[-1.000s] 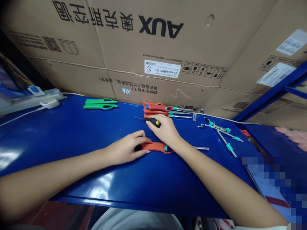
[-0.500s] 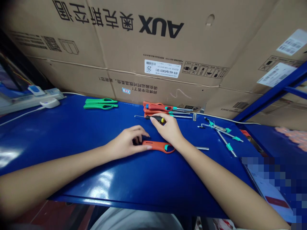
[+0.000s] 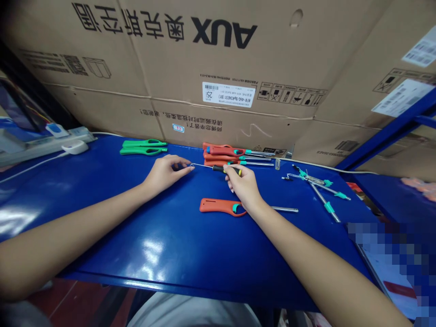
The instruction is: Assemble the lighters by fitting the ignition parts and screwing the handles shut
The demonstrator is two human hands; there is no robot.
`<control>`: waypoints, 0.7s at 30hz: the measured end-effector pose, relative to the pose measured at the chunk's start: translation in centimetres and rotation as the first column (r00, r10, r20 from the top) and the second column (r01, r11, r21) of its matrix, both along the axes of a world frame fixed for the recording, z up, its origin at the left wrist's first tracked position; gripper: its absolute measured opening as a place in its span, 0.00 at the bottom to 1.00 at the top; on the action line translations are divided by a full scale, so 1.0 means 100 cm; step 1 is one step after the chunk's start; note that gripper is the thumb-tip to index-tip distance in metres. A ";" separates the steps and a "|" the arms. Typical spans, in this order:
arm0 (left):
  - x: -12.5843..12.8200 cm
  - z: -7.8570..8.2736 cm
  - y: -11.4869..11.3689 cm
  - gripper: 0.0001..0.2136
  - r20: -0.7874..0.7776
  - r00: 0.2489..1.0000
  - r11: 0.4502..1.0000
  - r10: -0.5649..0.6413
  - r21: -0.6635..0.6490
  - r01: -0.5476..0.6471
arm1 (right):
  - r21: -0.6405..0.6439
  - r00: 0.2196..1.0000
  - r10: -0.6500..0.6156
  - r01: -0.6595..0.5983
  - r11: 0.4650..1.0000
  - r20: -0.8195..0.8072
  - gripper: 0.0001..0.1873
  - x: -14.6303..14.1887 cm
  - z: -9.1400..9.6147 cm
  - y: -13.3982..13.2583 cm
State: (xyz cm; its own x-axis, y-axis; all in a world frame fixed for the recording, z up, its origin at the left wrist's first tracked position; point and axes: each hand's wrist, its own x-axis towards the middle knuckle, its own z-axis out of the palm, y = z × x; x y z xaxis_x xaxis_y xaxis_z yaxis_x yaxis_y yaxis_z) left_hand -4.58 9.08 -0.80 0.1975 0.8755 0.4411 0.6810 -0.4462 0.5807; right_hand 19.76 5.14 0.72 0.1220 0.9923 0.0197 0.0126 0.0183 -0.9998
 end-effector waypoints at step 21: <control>0.001 0.000 0.003 0.09 -0.015 0.999 0.999 -0.039 -0.022 0.039 | -0.016 0.997 0.034 -0.035 0.999 -0.065 0.15 0.002 -0.004 0.001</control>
